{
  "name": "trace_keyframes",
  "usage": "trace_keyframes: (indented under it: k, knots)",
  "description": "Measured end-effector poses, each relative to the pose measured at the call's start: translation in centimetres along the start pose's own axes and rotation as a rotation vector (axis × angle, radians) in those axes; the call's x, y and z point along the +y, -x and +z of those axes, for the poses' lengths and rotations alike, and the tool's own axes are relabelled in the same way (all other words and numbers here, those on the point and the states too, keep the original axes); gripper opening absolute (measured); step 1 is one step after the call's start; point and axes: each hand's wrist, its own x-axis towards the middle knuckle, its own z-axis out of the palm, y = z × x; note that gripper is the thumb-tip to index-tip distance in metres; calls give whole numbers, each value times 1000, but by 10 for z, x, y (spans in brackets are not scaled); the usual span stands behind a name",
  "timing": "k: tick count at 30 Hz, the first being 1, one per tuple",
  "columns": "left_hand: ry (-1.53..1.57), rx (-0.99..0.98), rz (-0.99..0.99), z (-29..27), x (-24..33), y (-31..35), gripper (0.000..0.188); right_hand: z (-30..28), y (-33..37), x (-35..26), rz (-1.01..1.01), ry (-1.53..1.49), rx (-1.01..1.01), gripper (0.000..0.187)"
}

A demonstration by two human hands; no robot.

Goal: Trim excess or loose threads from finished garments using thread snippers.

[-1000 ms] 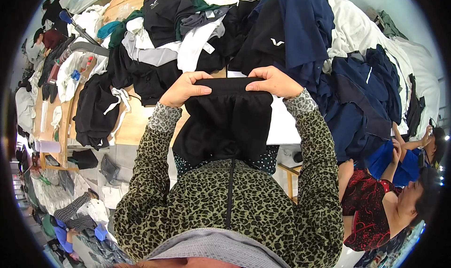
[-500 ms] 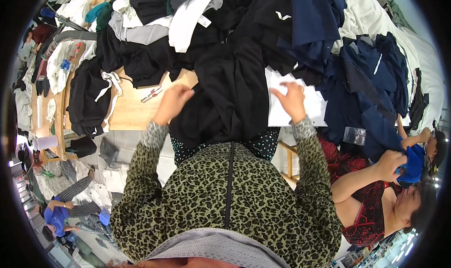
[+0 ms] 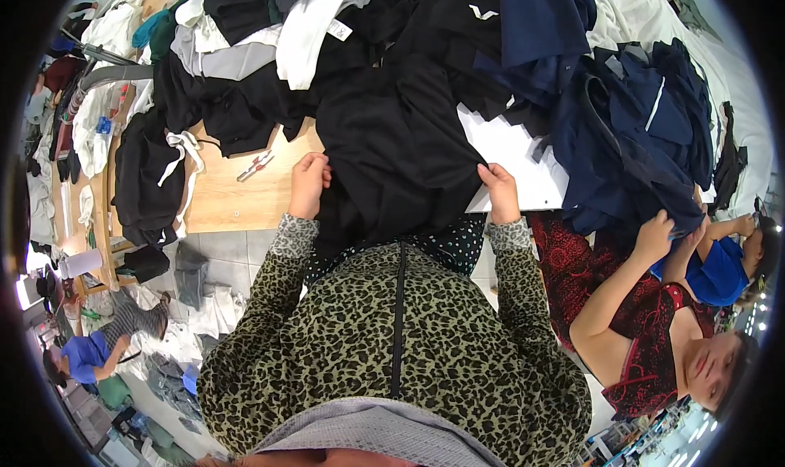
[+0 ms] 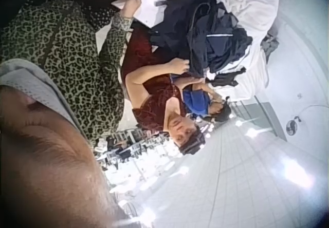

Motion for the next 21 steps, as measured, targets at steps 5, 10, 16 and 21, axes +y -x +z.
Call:
trace_keyframes:
  k: [5,10,16,21]
  knots:
    - [48,51,9,-24,-4,-6,12,-14,-2,2,25,-91,36,16]
    - [62,111,32,-40,-4,-11,13,-9,0,-12,40,-127,27,18]
    - [95,128,43,-41,10,-13,10,-13,-5,-13,-3,-133,9,18]
    - [393,98,179,-35,39,-41,12,-15,-48,-40,-111,6,-40,20]
